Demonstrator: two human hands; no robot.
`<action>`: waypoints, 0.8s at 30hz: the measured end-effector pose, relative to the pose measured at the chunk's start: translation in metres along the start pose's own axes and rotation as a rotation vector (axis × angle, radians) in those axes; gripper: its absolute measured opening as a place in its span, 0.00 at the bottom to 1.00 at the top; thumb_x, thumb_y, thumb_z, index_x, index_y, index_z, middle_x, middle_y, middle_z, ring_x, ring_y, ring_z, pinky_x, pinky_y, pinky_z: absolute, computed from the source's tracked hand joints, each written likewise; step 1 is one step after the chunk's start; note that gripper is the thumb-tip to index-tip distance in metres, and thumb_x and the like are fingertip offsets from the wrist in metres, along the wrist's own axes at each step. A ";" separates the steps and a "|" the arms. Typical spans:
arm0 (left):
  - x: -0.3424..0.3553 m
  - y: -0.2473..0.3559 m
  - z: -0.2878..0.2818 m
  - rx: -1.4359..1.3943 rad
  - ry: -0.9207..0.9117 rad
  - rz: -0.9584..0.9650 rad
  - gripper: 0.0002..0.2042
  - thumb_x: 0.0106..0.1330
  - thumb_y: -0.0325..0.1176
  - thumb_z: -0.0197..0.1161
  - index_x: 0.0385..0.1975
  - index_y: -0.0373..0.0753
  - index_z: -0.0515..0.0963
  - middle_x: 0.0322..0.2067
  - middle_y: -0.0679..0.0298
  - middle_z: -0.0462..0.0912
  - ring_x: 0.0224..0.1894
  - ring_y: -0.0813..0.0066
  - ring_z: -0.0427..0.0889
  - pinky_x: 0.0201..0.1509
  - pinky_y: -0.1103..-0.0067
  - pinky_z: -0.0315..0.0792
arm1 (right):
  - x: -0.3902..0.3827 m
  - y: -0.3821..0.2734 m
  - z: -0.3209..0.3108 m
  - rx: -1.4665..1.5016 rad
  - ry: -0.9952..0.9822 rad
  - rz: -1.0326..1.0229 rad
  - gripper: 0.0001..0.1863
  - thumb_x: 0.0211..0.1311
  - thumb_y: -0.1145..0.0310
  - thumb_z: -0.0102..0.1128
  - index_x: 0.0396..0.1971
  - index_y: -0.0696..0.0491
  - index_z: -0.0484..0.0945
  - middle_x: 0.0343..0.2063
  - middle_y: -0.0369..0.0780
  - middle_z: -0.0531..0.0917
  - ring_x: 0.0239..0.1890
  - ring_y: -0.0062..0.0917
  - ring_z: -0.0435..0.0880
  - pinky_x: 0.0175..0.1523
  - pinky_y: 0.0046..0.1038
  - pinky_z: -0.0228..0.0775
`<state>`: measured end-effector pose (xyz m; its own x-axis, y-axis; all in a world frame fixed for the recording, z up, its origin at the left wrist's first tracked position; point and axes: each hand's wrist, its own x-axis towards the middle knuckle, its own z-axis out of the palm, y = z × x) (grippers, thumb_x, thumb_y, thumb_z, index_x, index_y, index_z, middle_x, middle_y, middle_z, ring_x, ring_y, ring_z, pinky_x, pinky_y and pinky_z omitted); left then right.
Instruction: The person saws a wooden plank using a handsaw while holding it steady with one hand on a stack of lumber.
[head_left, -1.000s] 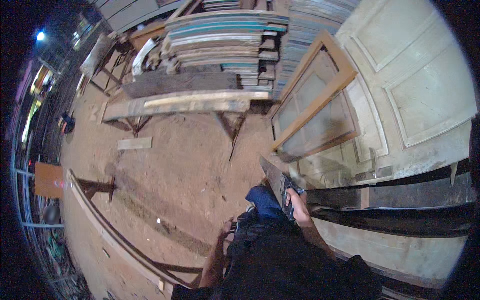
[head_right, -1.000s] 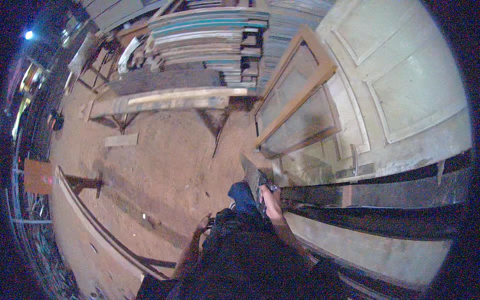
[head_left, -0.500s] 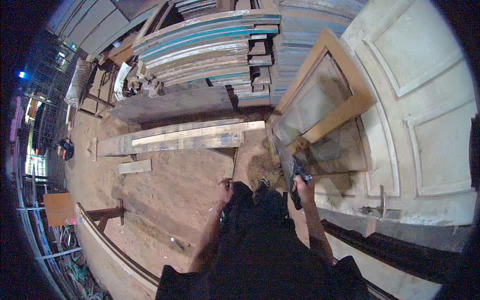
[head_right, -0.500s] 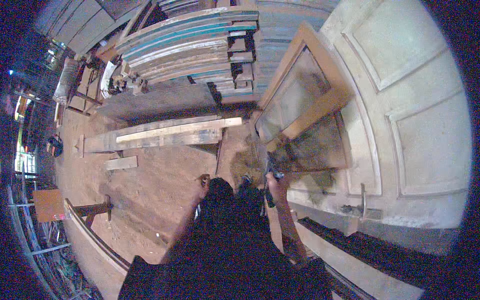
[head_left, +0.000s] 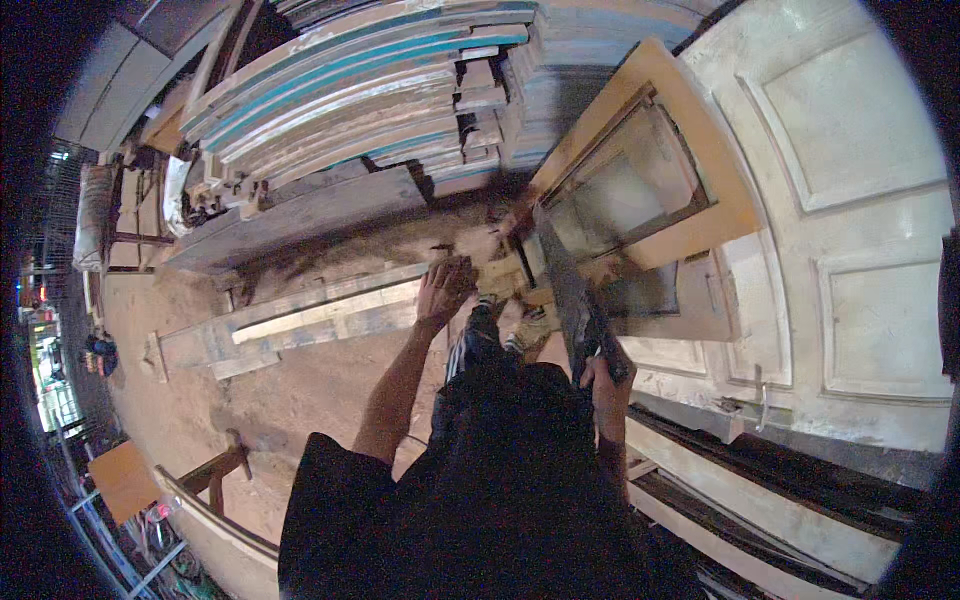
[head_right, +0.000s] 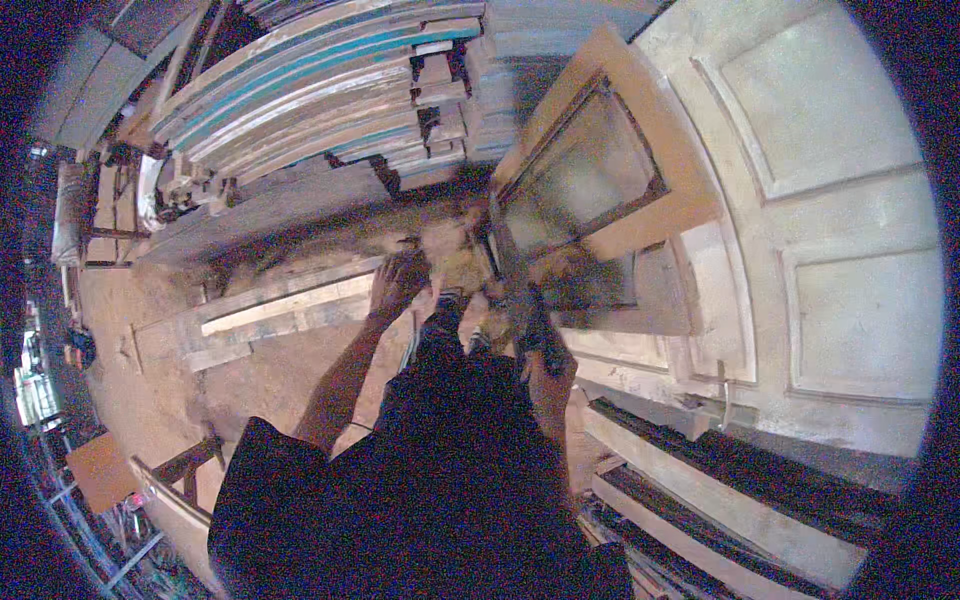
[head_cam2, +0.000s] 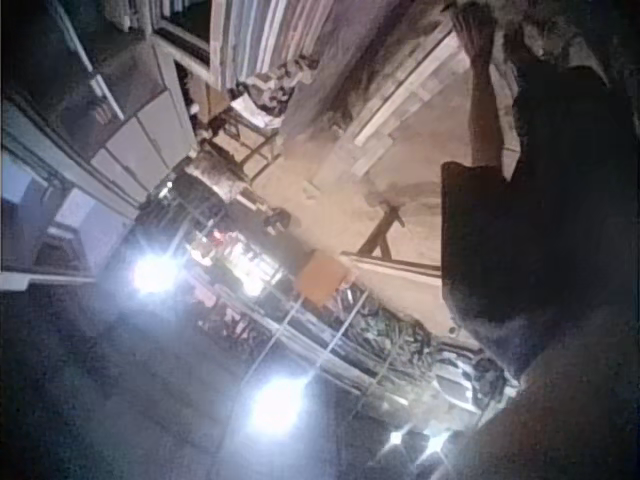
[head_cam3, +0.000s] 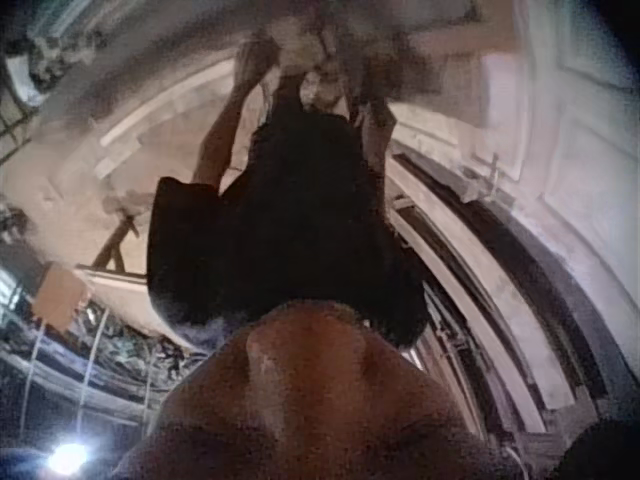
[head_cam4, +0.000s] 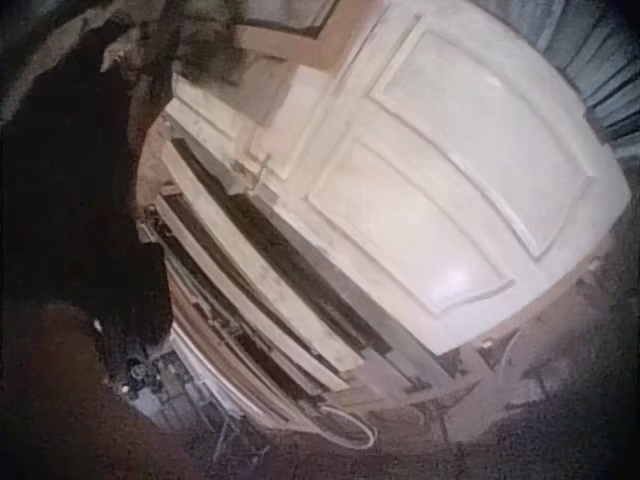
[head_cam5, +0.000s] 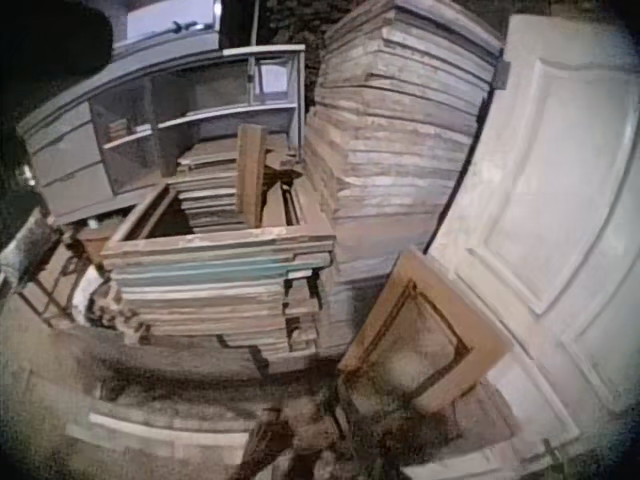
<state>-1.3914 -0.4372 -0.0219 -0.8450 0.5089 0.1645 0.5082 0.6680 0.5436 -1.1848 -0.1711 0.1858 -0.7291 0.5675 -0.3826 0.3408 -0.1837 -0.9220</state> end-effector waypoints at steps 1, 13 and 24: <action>0.003 -0.009 0.002 0.032 -0.030 0.129 0.26 0.61 0.45 0.66 0.60 0.48 0.74 0.61 0.57 0.70 0.63 0.48 0.66 0.65 0.56 0.63 | 0.001 0.000 0.001 0.013 -0.003 -0.006 0.18 0.62 0.73 0.62 0.52 0.59 0.78 0.24 0.32 0.80 0.19 0.12 0.72 0.22 0.19 0.65; -0.033 -0.091 0.043 0.195 -0.131 0.168 0.21 0.62 0.43 0.64 0.51 0.38 0.78 0.55 0.50 0.74 0.60 0.48 0.70 0.63 0.54 0.64 | 0.010 -0.011 0.055 0.015 0.060 0.091 0.15 0.63 0.77 0.58 0.49 0.58 0.79 0.21 0.33 0.77 0.18 0.14 0.72 0.23 0.20 0.66; -0.006 -0.029 -0.001 0.004 0.051 -0.061 0.27 0.64 0.47 0.63 0.58 0.38 0.71 0.54 0.48 0.72 0.59 0.44 0.69 0.62 0.52 0.63 | 0.014 -0.023 0.079 -0.435 0.025 -0.296 0.21 0.60 0.77 0.58 0.55 0.62 0.76 0.31 0.38 0.84 0.28 0.19 0.81 0.36 0.23 0.75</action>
<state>-1.4009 -0.4599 -0.0379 -0.8816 0.4392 0.1731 0.4563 0.6990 0.5506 -1.2504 -0.2224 0.1970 -0.8189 0.5646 -0.1033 0.3414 0.3345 -0.8784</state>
